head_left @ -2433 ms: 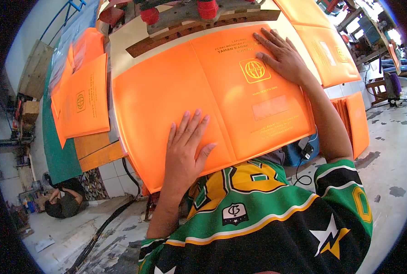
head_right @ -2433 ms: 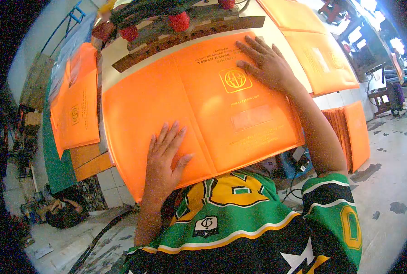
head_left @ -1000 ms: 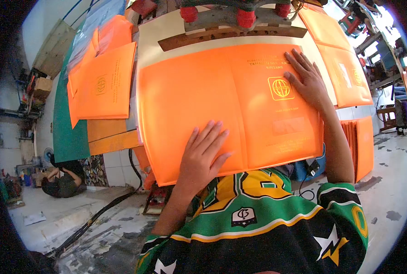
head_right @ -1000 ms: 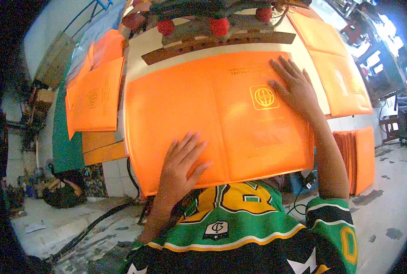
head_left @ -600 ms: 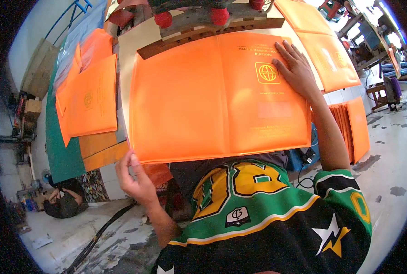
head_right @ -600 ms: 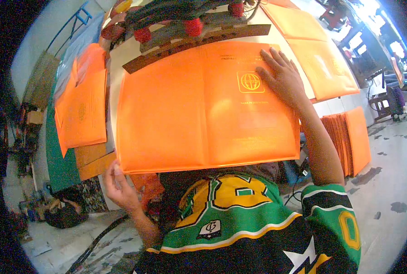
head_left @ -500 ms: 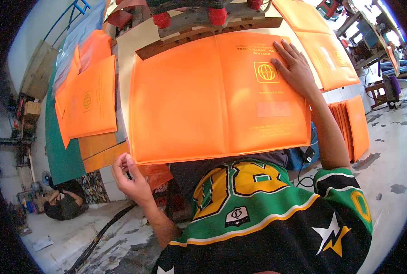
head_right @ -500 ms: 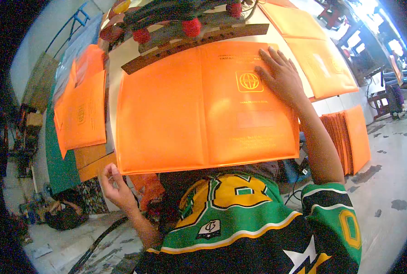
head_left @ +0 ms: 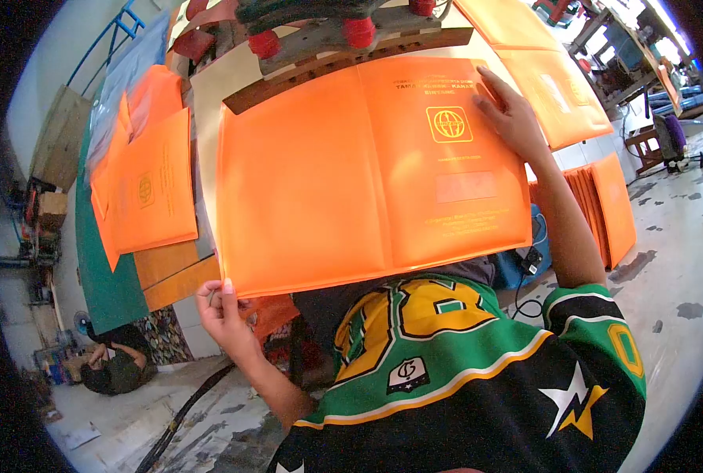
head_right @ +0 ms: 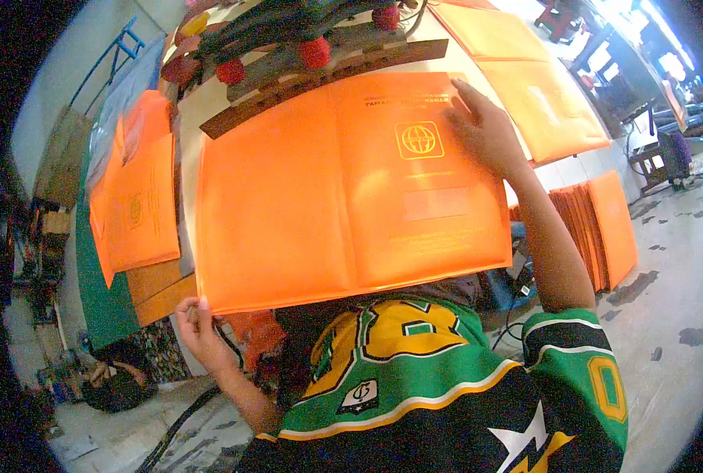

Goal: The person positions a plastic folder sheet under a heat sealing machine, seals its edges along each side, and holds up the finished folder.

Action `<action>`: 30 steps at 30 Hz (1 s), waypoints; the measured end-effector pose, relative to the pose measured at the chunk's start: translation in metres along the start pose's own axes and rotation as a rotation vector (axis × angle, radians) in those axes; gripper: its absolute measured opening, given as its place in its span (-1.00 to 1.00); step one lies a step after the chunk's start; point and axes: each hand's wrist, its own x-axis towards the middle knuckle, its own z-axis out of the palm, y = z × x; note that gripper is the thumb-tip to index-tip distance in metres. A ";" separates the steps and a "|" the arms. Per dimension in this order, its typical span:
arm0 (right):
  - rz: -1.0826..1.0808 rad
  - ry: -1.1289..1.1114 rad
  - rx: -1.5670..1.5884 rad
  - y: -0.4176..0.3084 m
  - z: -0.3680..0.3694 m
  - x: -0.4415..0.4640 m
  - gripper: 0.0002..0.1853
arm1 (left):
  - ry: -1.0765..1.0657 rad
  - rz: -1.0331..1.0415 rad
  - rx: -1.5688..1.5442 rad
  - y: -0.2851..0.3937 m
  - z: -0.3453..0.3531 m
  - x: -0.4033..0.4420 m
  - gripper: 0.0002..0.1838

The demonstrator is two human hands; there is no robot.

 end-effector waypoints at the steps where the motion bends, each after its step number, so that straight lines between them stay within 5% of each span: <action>1: 0.102 0.003 0.219 0.009 -0.001 -0.001 -0.37 | -0.001 0.007 -0.010 0.005 0.000 0.000 -0.83; 2: 0.206 0.007 0.438 0.015 0.000 -0.001 -0.42 | -0.005 0.008 -0.009 0.004 -0.002 0.001 -0.83; 8: 0.179 0.042 0.583 0.015 0.000 -0.007 -0.57 | -0.073 0.025 -0.276 0.005 -0.027 0.009 -0.84; 12: 0.203 0.015 0.601 0.003 -0.005 -0.008 -0.63 | -0.314 0.188 -0.609 -0.009 -0.066 0.011 -0.88; 14: 0.208 -0.002 0.526 -0.008 -0.010 -0.008 -0.66 | -0.626 0.257 -0.756 -0.011 -0.079 0.014 -0.91; 18: 0.144 0.029 0.532 -0.001 -0.005 -0.009 -0.66 | -0.774 0.215 -0.715 -0.012 -0.091 0.010 -0.85; 19: 0.143 0.027 0.519 0.000 -0.005 -0.009 -0.65 | -0.707 0.249 -0.589 -0.011 -0.096 0.008 -0.65; 23: 0.151 0.017 0.527 0.003 -0.004 -0.009 -0.65 | -0.545 0.100 -0.451 -0.013 -0.094 0.011 -0.41; 26: 0.152 0.066 0.523 0.003 -0.003 -0.010 -0.65 | -0.359 0.112 0.035 -0.013 -0.076 0.026 -0.15; 30: 0.117 0.238 0.332 -0.007 -0.004 -0.010 -0.67 | -0.304 0.068 0.147 -0.012 -0.057 0.026 -0.18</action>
